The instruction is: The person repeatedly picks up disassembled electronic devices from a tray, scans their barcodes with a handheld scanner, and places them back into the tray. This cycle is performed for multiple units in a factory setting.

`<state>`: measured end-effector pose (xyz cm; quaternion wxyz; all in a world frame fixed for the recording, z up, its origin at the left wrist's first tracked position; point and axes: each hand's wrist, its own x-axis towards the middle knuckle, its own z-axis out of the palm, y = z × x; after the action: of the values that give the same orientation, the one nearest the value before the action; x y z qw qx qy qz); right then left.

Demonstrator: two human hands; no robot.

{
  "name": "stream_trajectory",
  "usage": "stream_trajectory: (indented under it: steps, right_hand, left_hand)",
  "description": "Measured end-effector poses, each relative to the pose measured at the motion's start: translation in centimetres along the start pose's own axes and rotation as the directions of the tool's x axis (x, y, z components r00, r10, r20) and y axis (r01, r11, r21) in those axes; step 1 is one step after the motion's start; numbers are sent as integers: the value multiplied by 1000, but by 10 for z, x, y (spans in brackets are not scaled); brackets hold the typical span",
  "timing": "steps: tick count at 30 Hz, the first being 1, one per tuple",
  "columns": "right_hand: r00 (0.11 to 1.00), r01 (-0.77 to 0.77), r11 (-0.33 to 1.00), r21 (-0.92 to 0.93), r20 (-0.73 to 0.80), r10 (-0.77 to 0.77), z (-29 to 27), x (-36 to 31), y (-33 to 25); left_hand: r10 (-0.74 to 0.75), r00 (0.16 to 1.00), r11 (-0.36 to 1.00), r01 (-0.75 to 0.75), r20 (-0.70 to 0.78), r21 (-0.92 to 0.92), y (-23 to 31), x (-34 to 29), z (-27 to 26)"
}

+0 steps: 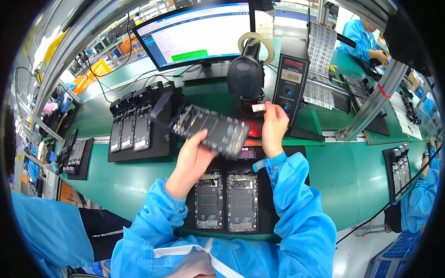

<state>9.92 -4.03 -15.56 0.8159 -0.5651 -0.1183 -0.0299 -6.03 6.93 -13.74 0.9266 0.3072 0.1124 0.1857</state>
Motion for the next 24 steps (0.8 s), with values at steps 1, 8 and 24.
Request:
stream_trajectory:
  steps: [1, 8, 24]
  right_hand:
    - [999, 19, 998, 59, -51, -16, 1, -3, -5]
    - [974, 225, 921, 317, -56, -218, -7, -14, -63]
    - [556, 329, 870, 367, 670, -492, 1, -103, -123]
  left_hand:
    - [47, 998, 999, -48, -29, -14, -2, 16, 1]
    - [132, 989, 990, -135, -62, -43, -5, 57, -4]
    - [46, 941, 543, -304, 334, 783, -16, -44, -5]
